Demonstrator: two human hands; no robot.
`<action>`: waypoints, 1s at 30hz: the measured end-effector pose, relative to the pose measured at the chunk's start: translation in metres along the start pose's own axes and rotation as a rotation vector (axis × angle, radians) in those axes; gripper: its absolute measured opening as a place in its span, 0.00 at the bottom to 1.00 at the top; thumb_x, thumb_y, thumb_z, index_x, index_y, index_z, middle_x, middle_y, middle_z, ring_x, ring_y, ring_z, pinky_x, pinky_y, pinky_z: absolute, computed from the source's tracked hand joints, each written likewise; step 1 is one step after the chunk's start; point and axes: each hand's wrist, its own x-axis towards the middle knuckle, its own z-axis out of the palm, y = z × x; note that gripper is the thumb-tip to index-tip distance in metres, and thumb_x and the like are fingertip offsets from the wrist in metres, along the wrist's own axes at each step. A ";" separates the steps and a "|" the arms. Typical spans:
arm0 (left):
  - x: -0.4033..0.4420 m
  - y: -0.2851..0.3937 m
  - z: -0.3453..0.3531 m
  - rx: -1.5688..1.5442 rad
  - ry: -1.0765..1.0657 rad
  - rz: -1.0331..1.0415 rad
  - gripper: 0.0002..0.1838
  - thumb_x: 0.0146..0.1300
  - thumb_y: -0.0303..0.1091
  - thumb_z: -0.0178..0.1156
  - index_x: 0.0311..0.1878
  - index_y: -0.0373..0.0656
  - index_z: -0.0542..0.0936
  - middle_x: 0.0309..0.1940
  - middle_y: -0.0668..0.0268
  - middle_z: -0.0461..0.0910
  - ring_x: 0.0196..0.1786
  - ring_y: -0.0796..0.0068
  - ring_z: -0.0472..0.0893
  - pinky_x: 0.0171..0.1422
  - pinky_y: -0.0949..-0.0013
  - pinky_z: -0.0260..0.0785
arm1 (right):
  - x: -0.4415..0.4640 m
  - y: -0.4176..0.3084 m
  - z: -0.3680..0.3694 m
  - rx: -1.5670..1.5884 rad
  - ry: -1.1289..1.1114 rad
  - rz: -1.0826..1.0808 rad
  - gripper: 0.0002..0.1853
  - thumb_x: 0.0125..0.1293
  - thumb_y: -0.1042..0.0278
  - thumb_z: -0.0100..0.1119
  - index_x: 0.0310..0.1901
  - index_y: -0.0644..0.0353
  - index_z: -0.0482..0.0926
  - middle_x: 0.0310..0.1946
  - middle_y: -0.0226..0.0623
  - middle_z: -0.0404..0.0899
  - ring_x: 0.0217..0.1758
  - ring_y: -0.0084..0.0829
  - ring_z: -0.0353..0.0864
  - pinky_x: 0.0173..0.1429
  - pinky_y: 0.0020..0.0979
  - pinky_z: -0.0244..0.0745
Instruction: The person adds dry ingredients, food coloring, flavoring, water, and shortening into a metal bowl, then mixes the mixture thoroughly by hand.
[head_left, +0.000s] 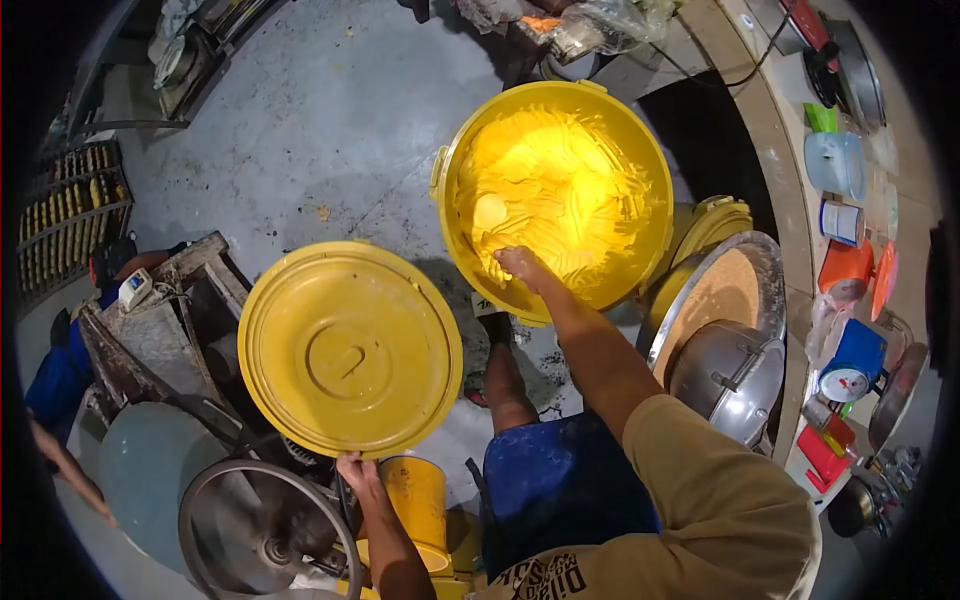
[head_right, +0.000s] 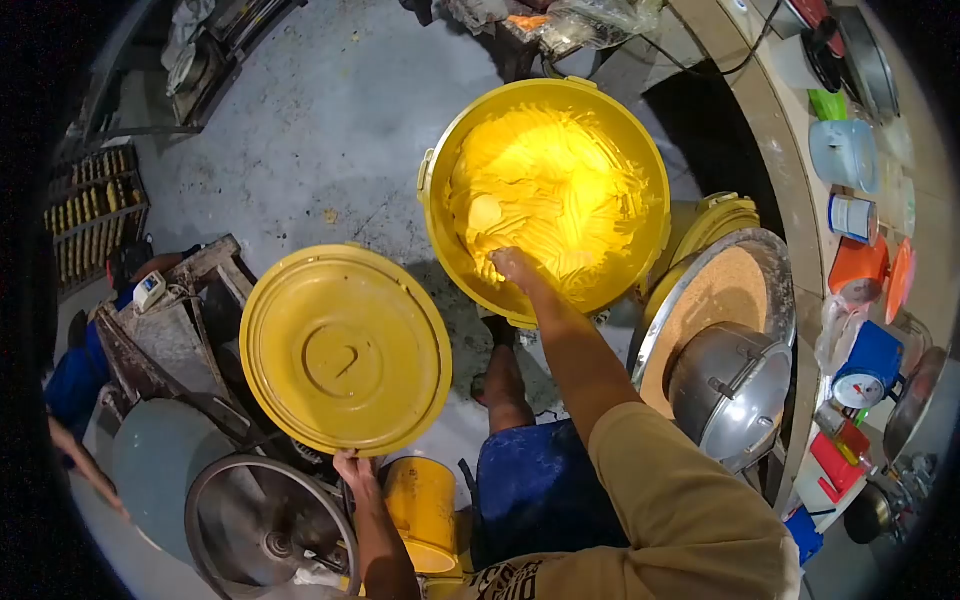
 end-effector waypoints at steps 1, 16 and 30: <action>-0.008 0.000 -0.005 0.022 0.034 0.002 0.20 0.41 0.17 0.55 0.43 0.35 0.77 0.32 0.68 0.75 0.36 0.67 0.79 0.48 0.65 0.79 | -0.002 -0.006 0.002 0.344 0.064 0.057 0.19 0.78 0.58 0.50 0.52 0.67 0.81 0.47 0.46 0.86 0.49 0.47 0.85 0.55 0.41 0.77; 0.020 0.000 0.030 0.032 -0.042 -0.070 0.32 0.36 0.16 0.51 0.54 0.32 0.77 0.48 0.59 0.83 0.51 0.54 0.82 0.65 0.56 0.78 | -0.065 -0.090 -0.067 0.370 -0.029 0.215 0.22 0.74 0.46 0.54 0.44 0.59 0.85 0.38 0.38 0.84 0.40 0.38 0.83 0.42 0.40 0.78; 0.025 0.016 0.107 0.073 -0.218 -0.153 0.30 0.41 0.14 0.51 0.55 0.30 0.79 0.56 0.58 0.83 0.62 0.54 0.79 0.74 0.54 0.72 | -0.087 -0.092 -0.073 0.768 0.012 0.444 0.26 0.77 0.47 0.56 0.61 0.62 0.79 0.61 0.41 0.80 0.57 0.37 0.80 0.66 0.38 0.71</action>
